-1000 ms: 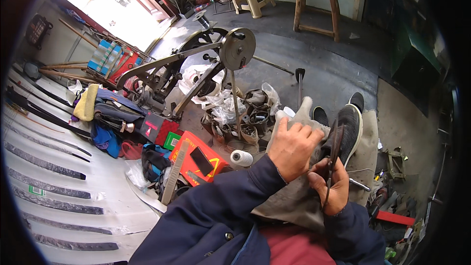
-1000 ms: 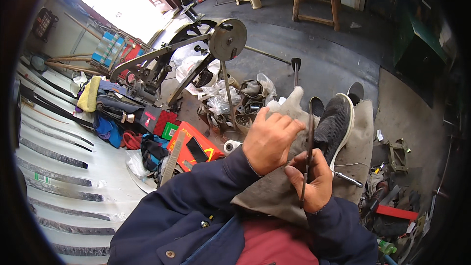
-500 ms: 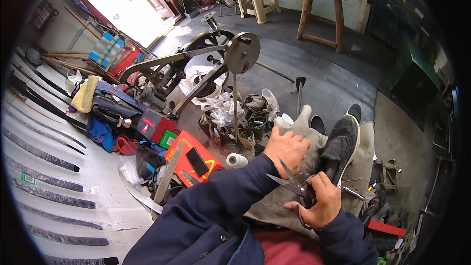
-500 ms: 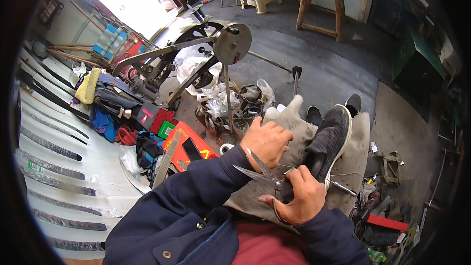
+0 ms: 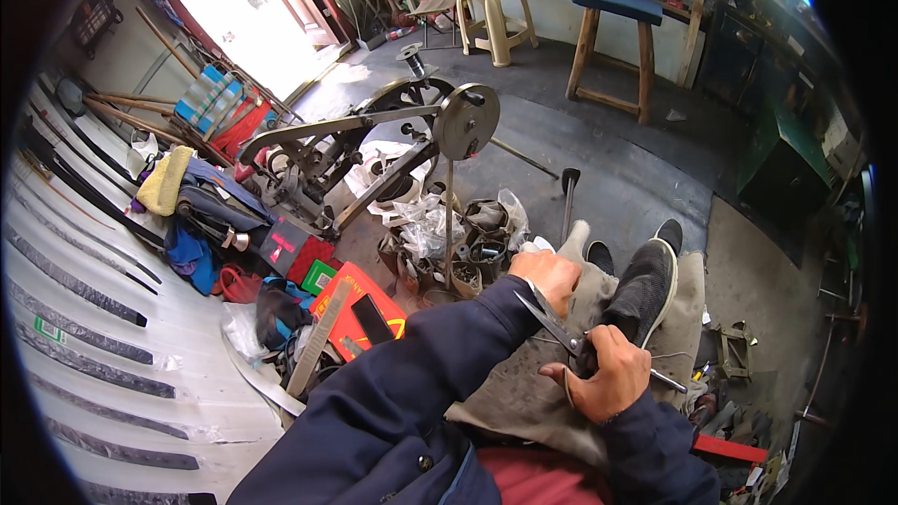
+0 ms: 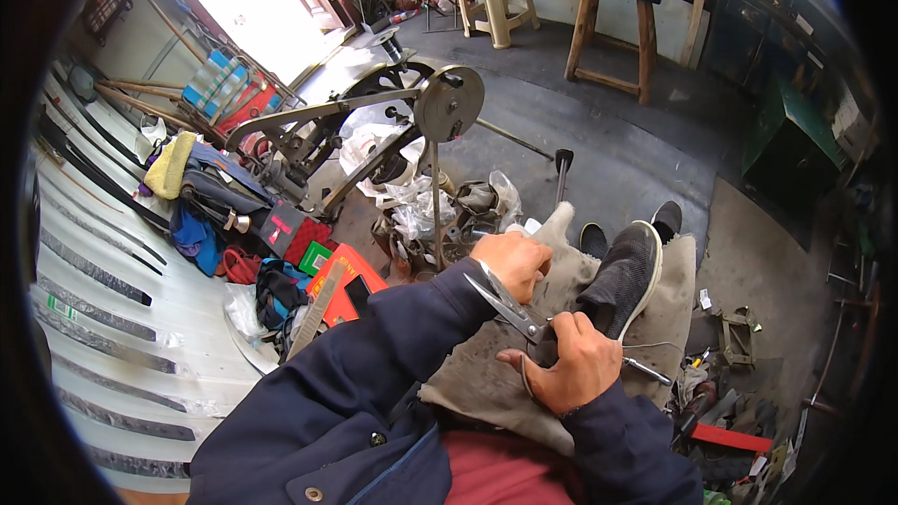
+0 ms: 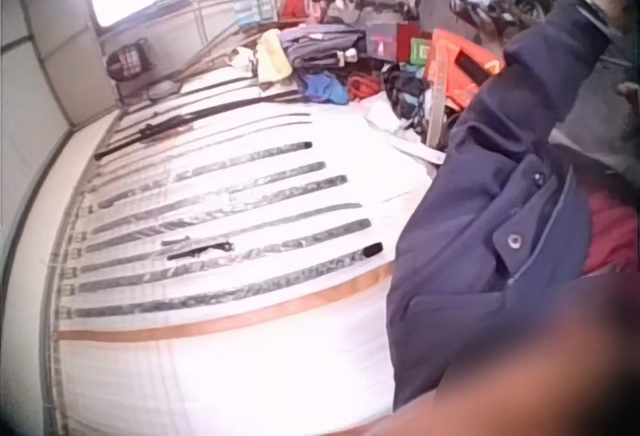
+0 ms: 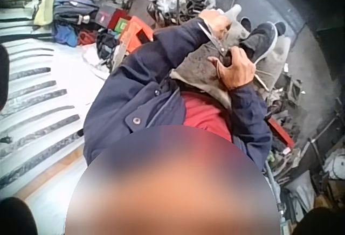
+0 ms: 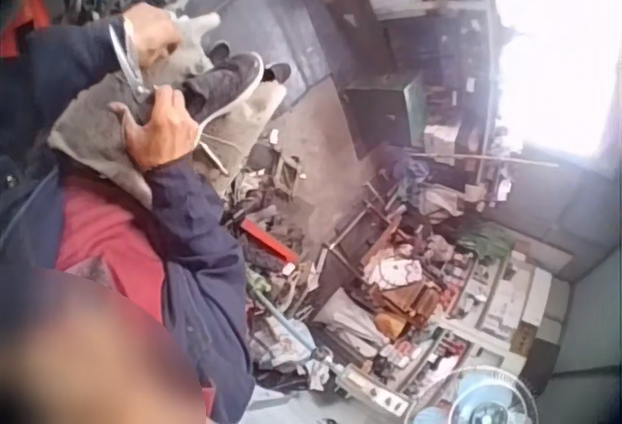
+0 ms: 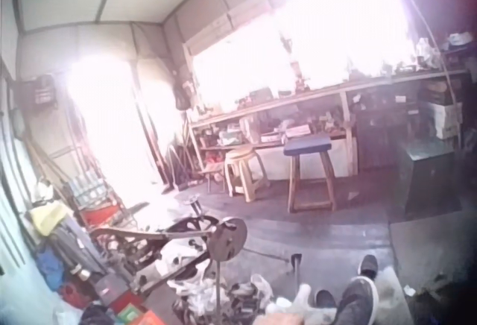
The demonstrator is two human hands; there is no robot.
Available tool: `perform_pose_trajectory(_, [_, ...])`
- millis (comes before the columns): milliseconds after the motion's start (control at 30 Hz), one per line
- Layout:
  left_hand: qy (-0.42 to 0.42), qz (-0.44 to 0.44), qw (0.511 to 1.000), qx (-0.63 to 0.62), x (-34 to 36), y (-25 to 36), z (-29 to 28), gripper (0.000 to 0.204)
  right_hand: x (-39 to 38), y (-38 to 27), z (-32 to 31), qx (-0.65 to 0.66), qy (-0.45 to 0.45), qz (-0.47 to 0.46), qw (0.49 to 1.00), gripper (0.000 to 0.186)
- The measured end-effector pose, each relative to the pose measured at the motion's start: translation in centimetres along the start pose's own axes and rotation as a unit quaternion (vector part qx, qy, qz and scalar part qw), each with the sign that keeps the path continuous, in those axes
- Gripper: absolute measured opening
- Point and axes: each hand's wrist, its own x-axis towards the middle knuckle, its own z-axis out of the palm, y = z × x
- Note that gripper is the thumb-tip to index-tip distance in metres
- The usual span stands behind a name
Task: The person cuts a thread with shears and then sews a shoe using a needle and thread. They repeatedly insert the needle through the shoe's sole and pull the thread to secure the stitching.
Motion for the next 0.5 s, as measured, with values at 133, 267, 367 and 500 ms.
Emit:
perform_pose_trajectory(133, [0.002, 0.005, 1.0, 0.003, 0.4, 0.0, 0.0, 0.011, 0.5, 0.6, -0.3, -0.017, 0.002, 0.001, 1.0, 0.065])
perform_pose_trajectory(267, [0.043, 0.025, 0.999, -0.009, 0.5, 0.1, -0.1, 0.015, 0.7, 0.9, -0.7, -0.031, -0.018, 0.015, 0.999, 0.065])
perform_pose_trajectory(367, [0.013, 0.02, 1.0, -0.006, 1.0, 0.0, 0.0, 0.019, 0.8, 1.0, -0.7, -0.037, -0.021, 0.022, 0.999, 0.065])
perform_pose_trajectory(500, [-0.041, 0.021, 0.999, -0.005, 1.9, -0.4, 0.4, 0.02, 0.9, 1.1, -0.5, -0.048, 0.027, 0.004, 0.998, 0.065])
